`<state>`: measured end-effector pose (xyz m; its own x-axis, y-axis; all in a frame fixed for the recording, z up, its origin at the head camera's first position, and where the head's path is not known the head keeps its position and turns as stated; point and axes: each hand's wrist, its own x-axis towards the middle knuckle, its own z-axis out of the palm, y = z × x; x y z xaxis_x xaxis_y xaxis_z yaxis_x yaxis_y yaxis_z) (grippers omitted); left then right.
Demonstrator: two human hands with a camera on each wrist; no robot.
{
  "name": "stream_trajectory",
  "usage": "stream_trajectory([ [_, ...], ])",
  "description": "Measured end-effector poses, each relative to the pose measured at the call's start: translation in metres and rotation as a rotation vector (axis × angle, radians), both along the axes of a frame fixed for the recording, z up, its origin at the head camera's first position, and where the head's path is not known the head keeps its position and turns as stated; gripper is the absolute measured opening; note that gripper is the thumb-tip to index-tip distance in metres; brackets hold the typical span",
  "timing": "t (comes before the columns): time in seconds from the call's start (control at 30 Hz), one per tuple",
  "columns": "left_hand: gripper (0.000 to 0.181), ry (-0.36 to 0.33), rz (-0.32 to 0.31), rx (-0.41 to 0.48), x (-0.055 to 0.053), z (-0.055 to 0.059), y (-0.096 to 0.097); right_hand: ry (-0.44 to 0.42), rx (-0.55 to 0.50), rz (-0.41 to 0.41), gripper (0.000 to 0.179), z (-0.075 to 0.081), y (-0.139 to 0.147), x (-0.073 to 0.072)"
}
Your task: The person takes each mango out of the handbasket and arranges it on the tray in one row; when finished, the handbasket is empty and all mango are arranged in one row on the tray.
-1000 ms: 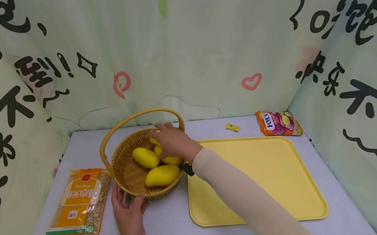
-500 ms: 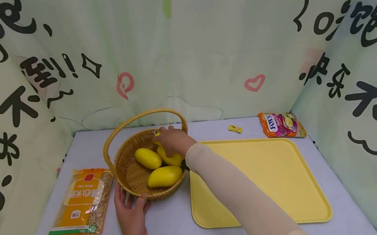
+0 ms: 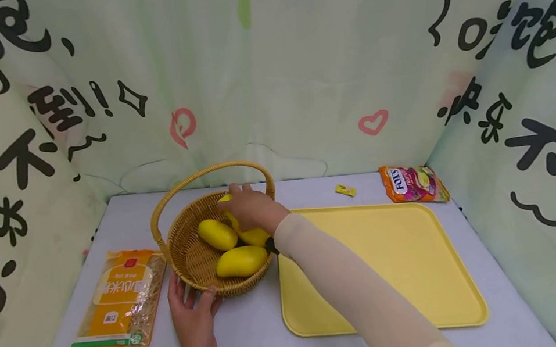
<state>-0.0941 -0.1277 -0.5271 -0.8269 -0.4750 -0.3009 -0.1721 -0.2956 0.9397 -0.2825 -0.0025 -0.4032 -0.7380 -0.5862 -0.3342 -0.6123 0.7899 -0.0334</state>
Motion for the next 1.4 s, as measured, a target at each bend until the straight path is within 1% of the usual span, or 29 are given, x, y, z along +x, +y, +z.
stream_trajectory([
  [0.13,0.096,0.0,-0.002,0.0,-0.001,0.0,0.0,-0.067,-0.164,-0.002,0.066,0.001,0.007,0.004],
  [0.27,0.096,0.0,-0.006,0.007,-0.001,0.0,-0.001,-0.135,-0.363,0.028,0.069,0.0,0.021,0.011],
  [0.4,0.096,0.002,-0.004,0.011,0.0,0.0,-0.001,-0.168,-0.528,0.066,0.069,-0.002,0.035,0.019],
  [0.5,0.096,0.0,-0.003,0.006,0.001,-0.001,-0.001,-0.185,-0.627,0.067,0.068,-0.004,0.045,0.028],
  [0.63,0.096,0.003,-0.007,0.004,0.001,-0.001,-0.001,-0.202,-0.735,0.046,0.067,-0.004,0.062,0.039],
  [0.77,0.097,0.004,-0.01,0.001,0.001,-0.001,-0.001,-0.205,-0.829,0.011,0.067,-0.004,0.082,0.049],
  [0.93,0.097,0.006,-0.012,-0.003,0.001,-0.001,-0.001,-0.233,-0.94,-0.066,0.061,-0.006,0.111,0.061],
  [1.0,0.097,0.005,-0.012,-0.002,0.001,0.0,-0.001,-0.234,-0.968,-0.095,0.06,-0.006,0.122,0.066],
  [1.1,0.097,0.002,-0.007,0.001,0.001,0.0,-0.001,-0.219,-0.996,-0.135,0.06,-0.008,0.139,0.071],
  [1.2,0.098,-0.001,0.0,0.002,0.0,-0.001,-0.001,-0.209,-1.011,-0.194,0.061,-0.01,0.154,0.076],
  [1.4,0.098,0.005,0.0,-0.006,0.0,-0.003,-0.001,-0.242,-1.017,-0.36,0.062,-0.021,0.184,0.087],
])
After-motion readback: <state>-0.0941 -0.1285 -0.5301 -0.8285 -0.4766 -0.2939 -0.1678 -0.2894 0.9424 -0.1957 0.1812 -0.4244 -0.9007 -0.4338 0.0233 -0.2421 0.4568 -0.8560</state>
